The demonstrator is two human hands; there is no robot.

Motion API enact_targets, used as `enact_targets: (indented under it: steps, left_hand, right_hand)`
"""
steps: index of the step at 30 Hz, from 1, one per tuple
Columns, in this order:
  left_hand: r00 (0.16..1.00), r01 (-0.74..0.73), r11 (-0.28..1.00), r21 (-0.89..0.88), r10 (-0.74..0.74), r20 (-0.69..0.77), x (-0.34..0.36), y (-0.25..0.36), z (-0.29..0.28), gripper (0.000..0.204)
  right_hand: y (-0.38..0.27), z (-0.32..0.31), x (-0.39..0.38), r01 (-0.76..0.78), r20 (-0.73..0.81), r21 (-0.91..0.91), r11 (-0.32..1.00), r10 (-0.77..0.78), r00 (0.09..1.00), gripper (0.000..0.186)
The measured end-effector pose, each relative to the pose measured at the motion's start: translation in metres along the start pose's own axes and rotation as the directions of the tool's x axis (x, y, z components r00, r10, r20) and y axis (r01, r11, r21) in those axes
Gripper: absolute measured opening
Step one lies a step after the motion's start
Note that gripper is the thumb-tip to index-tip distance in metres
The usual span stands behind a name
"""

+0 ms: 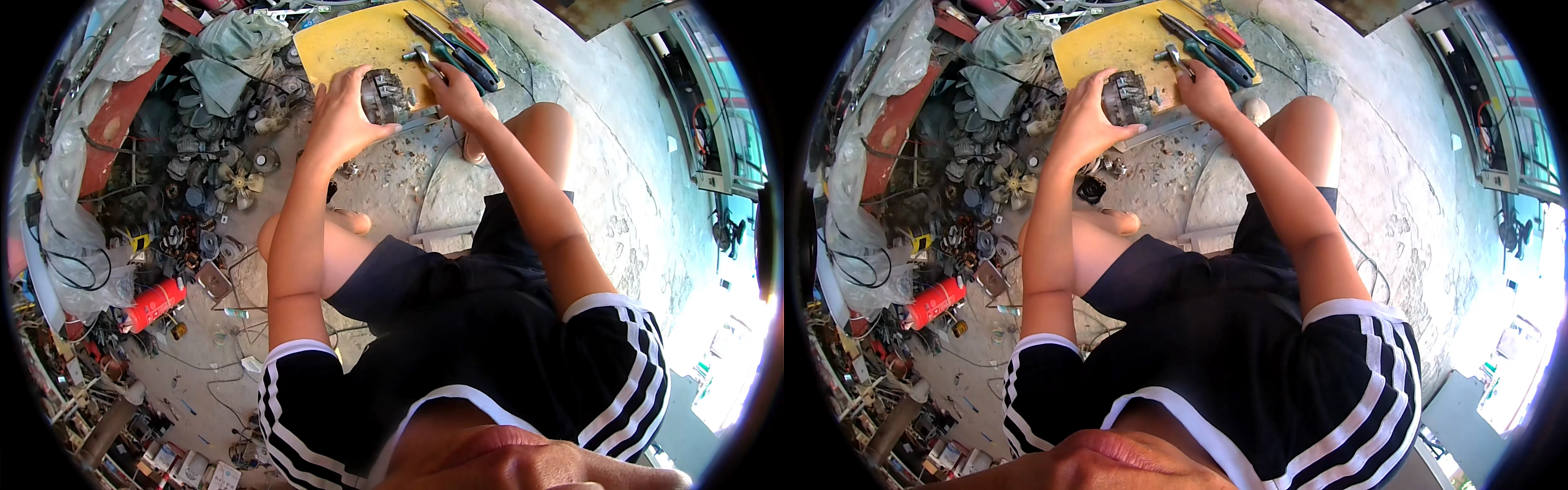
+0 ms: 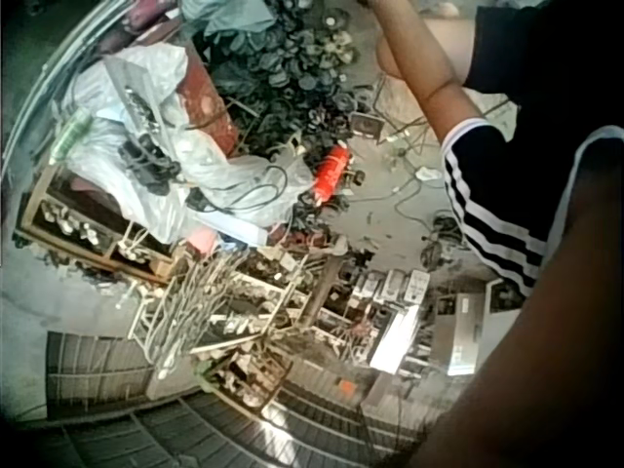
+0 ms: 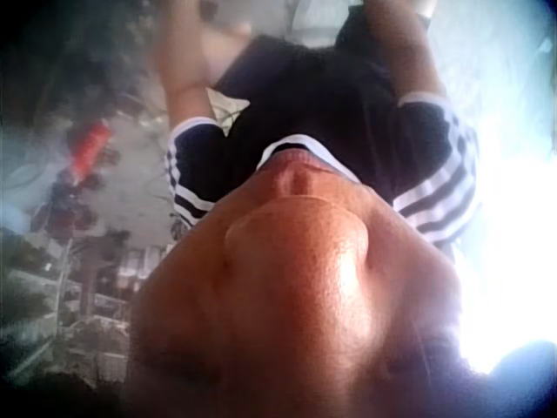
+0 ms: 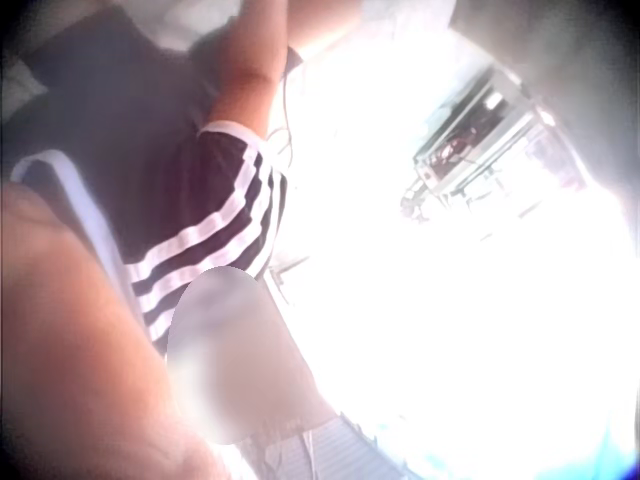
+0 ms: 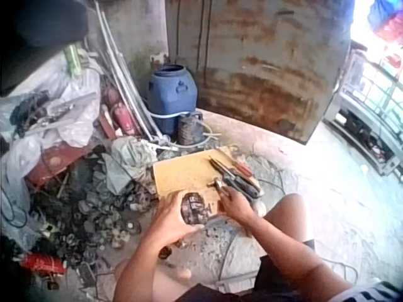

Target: The person uses a screwdriver and a socket wrench to disassemble and reassemble a small electric motor, removing screws and handling the internal components by hand.

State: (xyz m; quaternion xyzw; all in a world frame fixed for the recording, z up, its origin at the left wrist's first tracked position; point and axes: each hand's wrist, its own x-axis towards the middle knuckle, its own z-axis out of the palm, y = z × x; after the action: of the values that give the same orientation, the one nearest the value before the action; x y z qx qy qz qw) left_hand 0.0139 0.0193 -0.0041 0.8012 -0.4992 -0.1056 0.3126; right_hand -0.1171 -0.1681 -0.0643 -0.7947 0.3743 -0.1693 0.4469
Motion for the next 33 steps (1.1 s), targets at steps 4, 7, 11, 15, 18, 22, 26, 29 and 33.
enact_targets:
  steps: [4, 7, 11, 15, 18, 22, 26, 29, 33]
  left_hand:
    - [0.998, -0.005, 0.999, 0.035, 0.007, -0.067, 0.001, 0.005, 0.0, 0.094]
    - [0.99, 0.001, 0.999, 0.034, 0.003, -0.14, 0.008, -0.005, 0.002, 0.092]
    - [0.979, -0.016, 0.999, 0.042, 0.024, -0.202, 0.016, -0.018, 0.004, 0.091]
    - [0.981, -0.027, 0.997, 0.076, 0.041, -0.192, 0.015, -0.016, 0.006, 0.093]
    - [0.985, -0.018, 0.996, 0.084, 0.033, -0.17, 0.013, -0.016, 0.006, 0.095]
    - [0.986, -0.007, 0.995, 0.102, 0.024, -0.166, 0.012, -0.017, 0.007, 0.095]
    - [0.99, 0.026, 0.993, 0.112, -0.01, -0.139, 0.011, -0.017, 0.007, 0.098]
    - [0.995, 0.04, 0.993, 0.112, -0.029, -0.096, 0.01, -0.011, 0.003, 0.1]
    - [0.994, 0.045, 0.992, 0.116, -0.033, -0.099, 0.007, -0.011, 0.001, 0.102]
  right_hand:
    - [-0.003, -0.01, -0.015, 0.024, -0.092, 0.062, 0.998, -0.018, 0.996, 0.04]
    - [0.005, -0.015, -0.015, 0.092, -0.069, -0.004, 0.996, -0.092, 0.993, 0.038]
    - [0.003, 0.0, -0.009, 0.134, -0.08, -0.175, 0.976, -0.149, 0.986, 0.033]
    - [-0.005, 0.019, -0.004, 0.216, -0.164, -0.288, 0.933, -0.271, 0.949, 0.026]
    - [-0.008, 0.012, -0.004, 0.32, -0.182, -0.376, 0.87, -0.408, 0.895, 0.021]
    - [-0.006, -0.023, -0.003, 0.261, -0.262, -0.599, 0.757, -0.493, 0.829, 0.018]
    - [0.001, -0.037, -0.002, 0.142, -0.204, -0.733, 0.665, -0.413, 0.888, 0.031]
    - [-0.003, -0.043, 0.002, 0.121, -0.148, -0.754, 0.645, -0.347, 0.926, 0.038]
    - [-0.008, -0.046, 0.004, 0.112, -0.189, -0.724, 0.681, -0.351, 0.917, 0.041]
